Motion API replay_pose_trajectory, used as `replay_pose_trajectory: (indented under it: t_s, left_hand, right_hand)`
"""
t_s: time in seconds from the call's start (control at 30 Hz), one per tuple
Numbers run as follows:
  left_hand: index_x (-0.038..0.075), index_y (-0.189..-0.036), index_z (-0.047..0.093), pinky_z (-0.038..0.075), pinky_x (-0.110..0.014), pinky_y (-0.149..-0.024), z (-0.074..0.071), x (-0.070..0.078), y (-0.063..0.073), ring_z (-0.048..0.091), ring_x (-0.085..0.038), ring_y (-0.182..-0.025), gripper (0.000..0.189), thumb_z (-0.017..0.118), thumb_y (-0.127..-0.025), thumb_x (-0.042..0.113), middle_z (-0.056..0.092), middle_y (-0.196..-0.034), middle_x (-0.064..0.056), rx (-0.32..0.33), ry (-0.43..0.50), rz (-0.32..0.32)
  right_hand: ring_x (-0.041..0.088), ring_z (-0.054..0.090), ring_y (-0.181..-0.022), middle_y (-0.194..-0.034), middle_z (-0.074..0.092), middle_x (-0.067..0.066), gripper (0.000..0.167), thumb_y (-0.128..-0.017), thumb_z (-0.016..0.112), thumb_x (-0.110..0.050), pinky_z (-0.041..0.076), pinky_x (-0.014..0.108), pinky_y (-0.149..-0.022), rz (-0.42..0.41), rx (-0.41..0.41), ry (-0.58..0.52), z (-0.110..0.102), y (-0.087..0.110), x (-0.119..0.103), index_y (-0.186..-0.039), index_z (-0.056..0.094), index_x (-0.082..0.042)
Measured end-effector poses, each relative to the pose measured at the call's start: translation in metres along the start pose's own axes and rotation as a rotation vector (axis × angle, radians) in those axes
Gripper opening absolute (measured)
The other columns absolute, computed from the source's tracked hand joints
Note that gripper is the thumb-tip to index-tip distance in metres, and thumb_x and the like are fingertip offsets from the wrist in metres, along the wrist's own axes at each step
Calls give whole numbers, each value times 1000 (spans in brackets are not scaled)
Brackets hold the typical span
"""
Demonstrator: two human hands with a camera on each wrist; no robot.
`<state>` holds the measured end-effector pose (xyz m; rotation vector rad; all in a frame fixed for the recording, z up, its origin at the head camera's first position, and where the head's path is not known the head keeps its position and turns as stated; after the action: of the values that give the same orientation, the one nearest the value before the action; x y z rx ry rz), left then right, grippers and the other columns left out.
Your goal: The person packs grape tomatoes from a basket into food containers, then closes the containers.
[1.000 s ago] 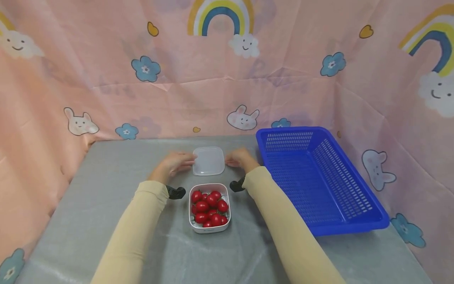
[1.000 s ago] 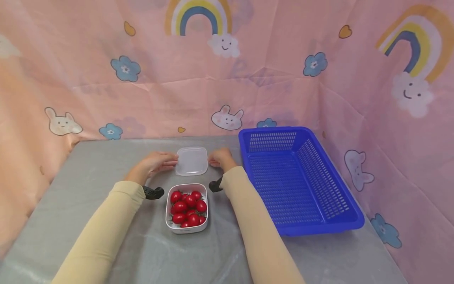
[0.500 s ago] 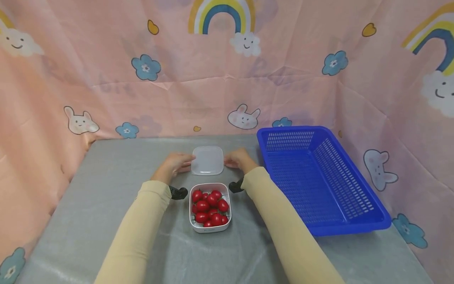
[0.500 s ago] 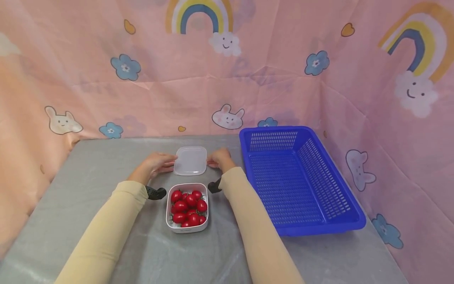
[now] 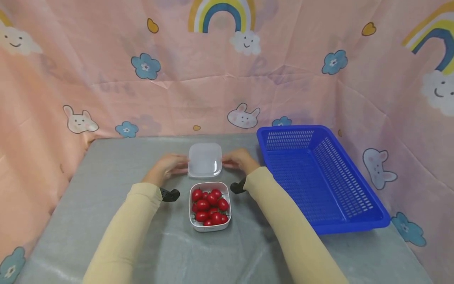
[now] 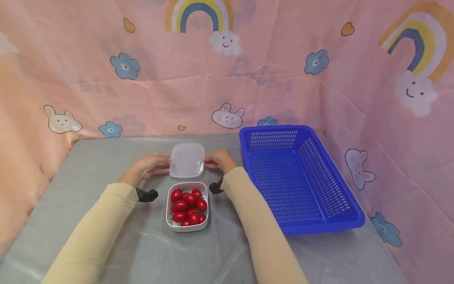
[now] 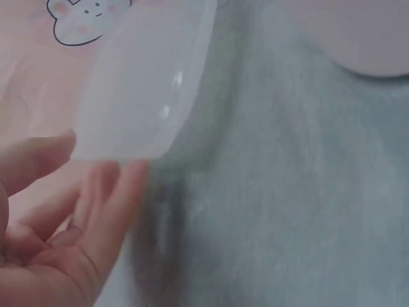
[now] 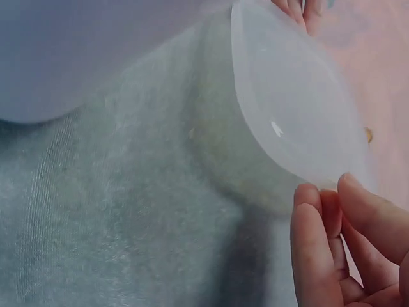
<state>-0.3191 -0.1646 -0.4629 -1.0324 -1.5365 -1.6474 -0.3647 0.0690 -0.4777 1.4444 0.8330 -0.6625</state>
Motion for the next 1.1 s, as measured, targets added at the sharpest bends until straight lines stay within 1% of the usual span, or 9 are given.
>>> replay_pose_trajectory:
  t_s: [0.07, 0.13, 0.23, 0.3, 0.43, 0.53, 0.7, 0.9, 1.1]
  left_hand:
    - [-10, -147, 36, 55, -31, -95, -5, 0, 2, 63, -24, -114, 51, 51, -101, 4, 41, -151, -27, -13, 9, 22]
    - [-10, -147, 36, 55, -30, -95, -8, 2, 5, 62, -19, -111, 50, 50, -102, 6, 40, -151, -28, -42, 2, 57]
    - [-9, -148, 36, 54, -30, -97, -12, 7, 11, 58, -27, -125, 50, 49, -103, 9, 38, -153, -28, -67, -7, 102]
    - [-7, -149, 35, 53, -31, -99, -14, 12, 15, 48, -33, -137, 50, 49, -104, 10, 37, -154, -27, -77, -4, 129]
    - [-5, -149, 37, 53, -33, -100, -16, 20, 21, 45, -34, -140, 51, 51, -103, 12, 39, -153, -24, -75, 2, 160]
    - [-4, -147, 41, 55, -33, -97, -17, 22, 26, 60, -23, -125, 50, 55, -102, 14, 45, -150, -21, -65, -11, 181]
    - [-6, -142, 48, 55, -37, -96, -17, 22, 38, 68, -4, -98, 48, 60, -99, 13, 59, -135, -13, -58, -11, 207]
    - [-10, -135, 54, 56, -37, -94, -9, 22, 52, 71, -5, -92, 46, 65, -96, 11, 70, -110, 1, -79, -67, 229]
    - [-13, -126, 60, 58, -32, -89, -1, 26, 62, 73, -5, -87, 41, 69, -93, 9, 74, -93, 9, -90, -124, 291]
  right_hand:
    - [21, 72, -82, -89, 73, 13, 32, -86, 68, 10, 56, 35, -92, -5, -16, -16, 4, 33, -12, -118, 65, 12]
    - [26, 71, -100, -106, 71, 18, 36, -90, 65, 8, 52, 36, -99, -15, -65, -24, 10, 52, -20, -125, 60, 12]
    - [29, 65, -116, -131, 62, 23, 40, -93, 61, 6, 49, 34, -103, -44, -130, -13, 16, 59, -29, -133, 55, 11]
    - [27, 68, -109, -138, 58, 24, 41, -94, 59, 6, 49, 33, -102, -68, -174, -14, 17, 52, -32, -135, 53, 12]
    - [14, 69, -84, -130, 64, 22, 41, -94, 59, 5, 52, 32, -98, -99, -209, -26, 14, 47, -35, -134, 54, 11]
    - [12, 68, -81, -130, 63, 25, 39, -94, 60, 6, 53, 33, -97, -134, -217, 3, 12, 55, -37, -133, 56, 11]
    - [11, 70, -82, -133, 60, 29, 37, -94, 61, 5, 55, 33, -93, -197, -227, 72, 8, 70, -39, -130, 59, 11]
    - [17, 73, -95, -131, 62, 27, 36, -94, 63, 2, 53, 37, -97, -231, -240, 171, -3, 88, -34, -128, 61, 10]
    - [24, 72, -106, -128, 65, 25, 34, -93, 65, -1, 52, 40, -100, -255, -239, 271, -12, 100, -28, -125, 64, 9]
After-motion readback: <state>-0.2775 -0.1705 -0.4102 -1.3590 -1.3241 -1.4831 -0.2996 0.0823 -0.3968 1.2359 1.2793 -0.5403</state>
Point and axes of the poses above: each hand's wrist, its own y-axis away from the middle knuckle, its own z-axis out of the palm, x = y × z, the point moved 6 cm from there along -y, towards the middle knuckle
